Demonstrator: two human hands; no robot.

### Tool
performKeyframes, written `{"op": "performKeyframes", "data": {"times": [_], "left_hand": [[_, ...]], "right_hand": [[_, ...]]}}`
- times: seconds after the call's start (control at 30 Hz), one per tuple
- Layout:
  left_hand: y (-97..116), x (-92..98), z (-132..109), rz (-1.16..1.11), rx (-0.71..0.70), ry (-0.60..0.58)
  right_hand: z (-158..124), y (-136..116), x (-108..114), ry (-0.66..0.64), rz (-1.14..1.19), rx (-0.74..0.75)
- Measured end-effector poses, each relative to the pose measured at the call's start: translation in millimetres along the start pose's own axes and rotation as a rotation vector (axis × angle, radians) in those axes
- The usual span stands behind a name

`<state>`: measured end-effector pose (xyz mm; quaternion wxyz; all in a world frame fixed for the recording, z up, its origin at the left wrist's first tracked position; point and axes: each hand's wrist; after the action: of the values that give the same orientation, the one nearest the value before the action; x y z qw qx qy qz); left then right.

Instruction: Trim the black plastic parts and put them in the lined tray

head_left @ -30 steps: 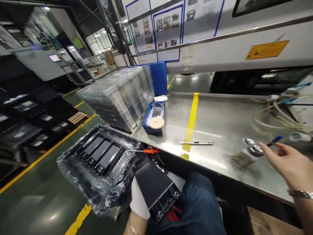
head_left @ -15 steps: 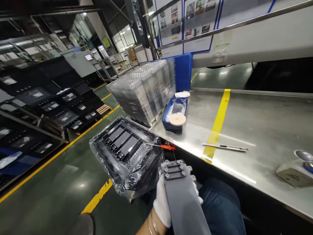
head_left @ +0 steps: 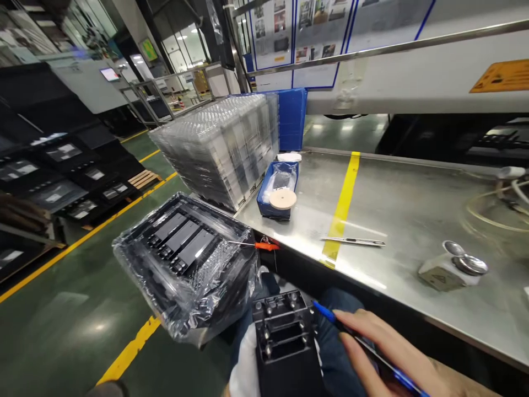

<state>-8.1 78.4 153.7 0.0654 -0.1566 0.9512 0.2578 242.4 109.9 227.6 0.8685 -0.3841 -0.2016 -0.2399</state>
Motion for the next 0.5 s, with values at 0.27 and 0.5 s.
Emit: {"op": "performKeyframes", "data": {"times": [0.27, 0.5], "left_hand": [[18.8, -30.8, -15.9, 0.1, 0.057, 0.121], [8.1, -13.1, -3.5, 0.102, 0.086, 0.075]], "right_hand": [[9.0, -4.1, -26.3, -0.007, 0.135, 0.039], [15.9, -5.9, -28.9, -0.008, 0.174, 0.012]]}}
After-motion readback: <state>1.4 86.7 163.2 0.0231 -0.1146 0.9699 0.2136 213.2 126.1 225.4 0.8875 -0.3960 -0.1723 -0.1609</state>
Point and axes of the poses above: each hand's wrist, its own z-axis towards the middle knuckle, its own x-axis out of the back of the hand, y = z × x, and after that the axes turned 7 degrees about x, right-handed
